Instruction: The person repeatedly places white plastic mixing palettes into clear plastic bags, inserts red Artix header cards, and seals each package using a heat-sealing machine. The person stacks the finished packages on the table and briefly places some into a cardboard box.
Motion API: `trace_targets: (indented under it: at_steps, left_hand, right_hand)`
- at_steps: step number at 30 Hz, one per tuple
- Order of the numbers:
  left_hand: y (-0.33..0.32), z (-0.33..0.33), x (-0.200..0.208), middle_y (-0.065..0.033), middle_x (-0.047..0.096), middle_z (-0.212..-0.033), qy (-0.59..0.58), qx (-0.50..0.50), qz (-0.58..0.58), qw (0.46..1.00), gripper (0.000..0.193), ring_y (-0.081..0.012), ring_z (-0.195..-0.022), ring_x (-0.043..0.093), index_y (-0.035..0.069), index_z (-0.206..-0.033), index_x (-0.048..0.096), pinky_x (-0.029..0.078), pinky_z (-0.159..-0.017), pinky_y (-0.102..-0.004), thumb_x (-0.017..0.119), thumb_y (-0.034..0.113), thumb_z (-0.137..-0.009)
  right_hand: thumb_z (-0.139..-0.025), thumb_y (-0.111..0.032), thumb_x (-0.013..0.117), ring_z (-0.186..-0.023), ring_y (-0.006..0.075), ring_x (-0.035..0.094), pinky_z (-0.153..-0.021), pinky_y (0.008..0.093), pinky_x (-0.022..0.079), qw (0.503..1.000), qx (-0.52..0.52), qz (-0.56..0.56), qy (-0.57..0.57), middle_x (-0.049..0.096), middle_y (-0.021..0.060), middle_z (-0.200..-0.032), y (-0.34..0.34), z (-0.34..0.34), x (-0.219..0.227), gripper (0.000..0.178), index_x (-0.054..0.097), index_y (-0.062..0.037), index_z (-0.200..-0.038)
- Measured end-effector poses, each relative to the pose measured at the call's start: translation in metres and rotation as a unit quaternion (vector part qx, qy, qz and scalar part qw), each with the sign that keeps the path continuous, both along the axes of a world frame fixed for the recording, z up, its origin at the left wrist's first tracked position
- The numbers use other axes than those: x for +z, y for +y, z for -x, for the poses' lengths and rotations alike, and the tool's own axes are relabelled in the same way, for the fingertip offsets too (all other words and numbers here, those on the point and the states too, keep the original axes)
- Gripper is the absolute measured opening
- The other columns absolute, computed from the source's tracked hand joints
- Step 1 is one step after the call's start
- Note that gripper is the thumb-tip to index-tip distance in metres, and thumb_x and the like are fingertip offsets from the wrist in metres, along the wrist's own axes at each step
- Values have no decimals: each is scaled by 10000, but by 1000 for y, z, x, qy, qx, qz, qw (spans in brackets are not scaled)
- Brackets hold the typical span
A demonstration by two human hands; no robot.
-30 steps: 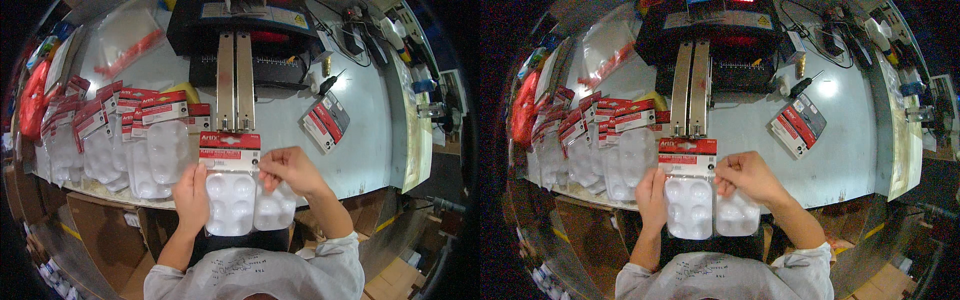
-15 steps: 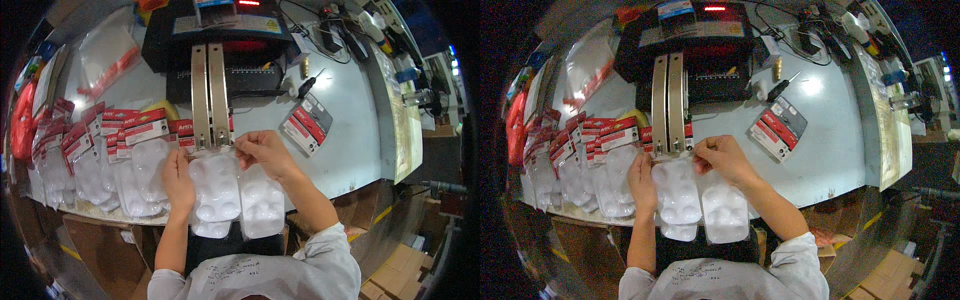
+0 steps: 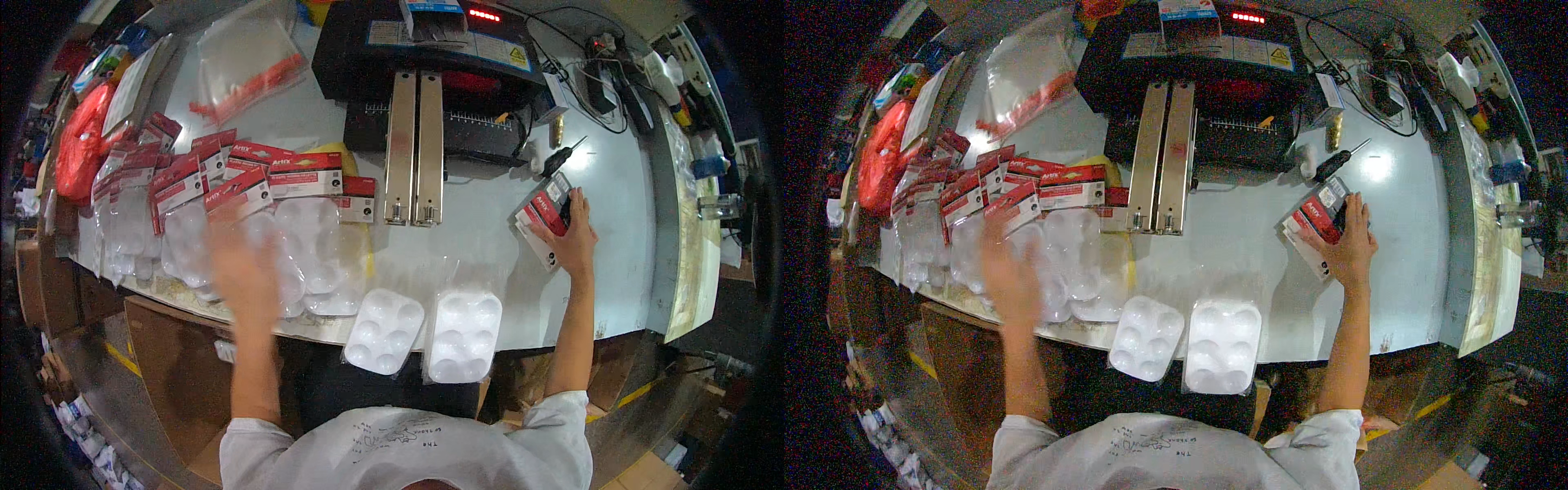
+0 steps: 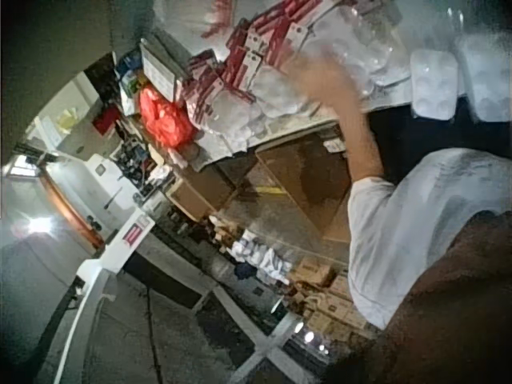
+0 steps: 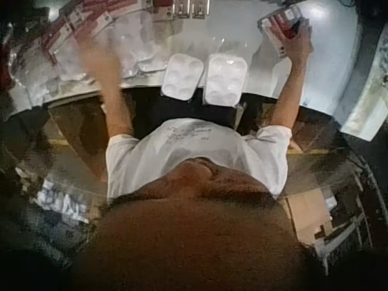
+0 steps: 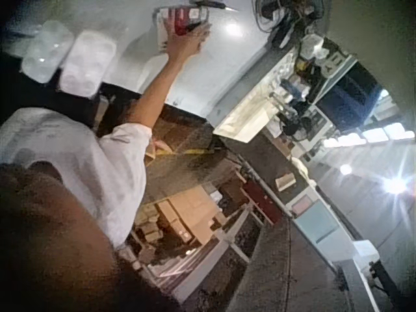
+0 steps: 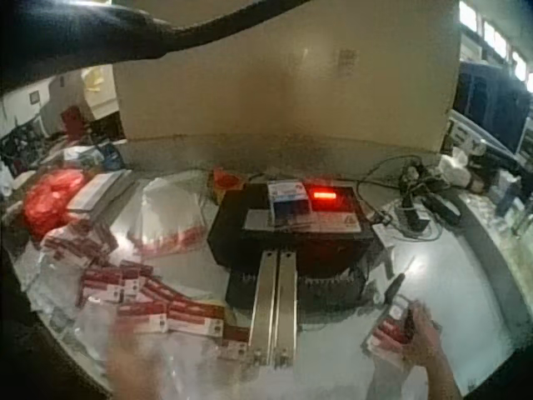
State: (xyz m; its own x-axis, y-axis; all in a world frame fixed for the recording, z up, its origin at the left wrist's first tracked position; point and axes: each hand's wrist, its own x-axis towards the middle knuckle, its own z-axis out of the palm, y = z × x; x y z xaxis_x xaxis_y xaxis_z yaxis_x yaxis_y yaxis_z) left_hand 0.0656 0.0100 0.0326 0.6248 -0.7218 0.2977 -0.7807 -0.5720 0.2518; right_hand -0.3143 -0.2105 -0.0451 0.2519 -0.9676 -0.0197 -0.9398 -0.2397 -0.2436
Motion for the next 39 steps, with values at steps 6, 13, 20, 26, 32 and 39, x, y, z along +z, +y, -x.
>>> trace_targets:
  at_steps: [6, 13, 20, 26, 32, 39]
  left_hand:
    - [4, 30, -49, -112, 494, -1255, 14, -253, -119, 960, 373, -291, -1215, 422, 101, -1117, 578, 386, -939, -431, 612, 176, -753]
    - [15, -11, -22, -110, 531, -1194, -8, -241, -46, 969, 298, -303, -1124, 485, 82, -1023, 596, 405, -890, -426, 638, 150, -736]
    - [19, 91, -62, -121, 544, -883, 276, -161, 47, 946, 188, -308, -881, 524, 31, -838, 581, 432, -789, -386, 691, 107, -706]
    - [22, 91, -47, -128, 631, -912, 572, -80, 159, 801, 117, -187, -824, 592, 1, -899, 448, 454, -731, -279, 545, 63, -873]
    - [23, 73, -36, -181, 662, -890, 554, -35, 132, 821, 134, -134, -797, 602, 14, -945, 423, 451, -721, -231, 455, 144, -940]
    - [32, 67, -10, -160, 662, -885, 658, -58, 210, 721, 222, -163, -776, 632, -67, -913, 595, 483, -721, -253, 479, 122, -917]
  right_hand:
    - [-709, -537, 656, -1366, 261, 169, -1018, 520, 166, 997, 50, 61, 15, 201, 75, -1480, 14, -2, -3, 959, 183, -104, -1423]
    - [-581, -526, 749, -1340, 236, 248, -985, 475, 205, 998, 52, 29, 3, 256, 72, -1462, 17, 0, 13, 1065, 222, -117, -1412]
    - [-581, -464, 786, -1117, 180, 487, -922, 388, 226, 998, 32, 56, -25, 459, 57, -1313, 25, -16, 31, 934, 370, -123, -1344]
    - [-559, -463, 797, -1116, 196, 513, -958, 436, 191, 996, 11, 86, -9, 499, 66, -1296, 34, -18, 27, 904, 406, -150, -1310]
    - [-530, -486, 799, -985, 164, 586, -911, 381, 254, 998, 5, 56, -10, 615, 12, -1115, 43, -17, 24, 841, 465, -151, -1225]
    - [-403, -527, 834, -1189, 243, 440, -879, 440, 320, 996, 50, 27, -69, 409, 77, -1345, 14, -14, 27, 1155, 329, -108, -1353]
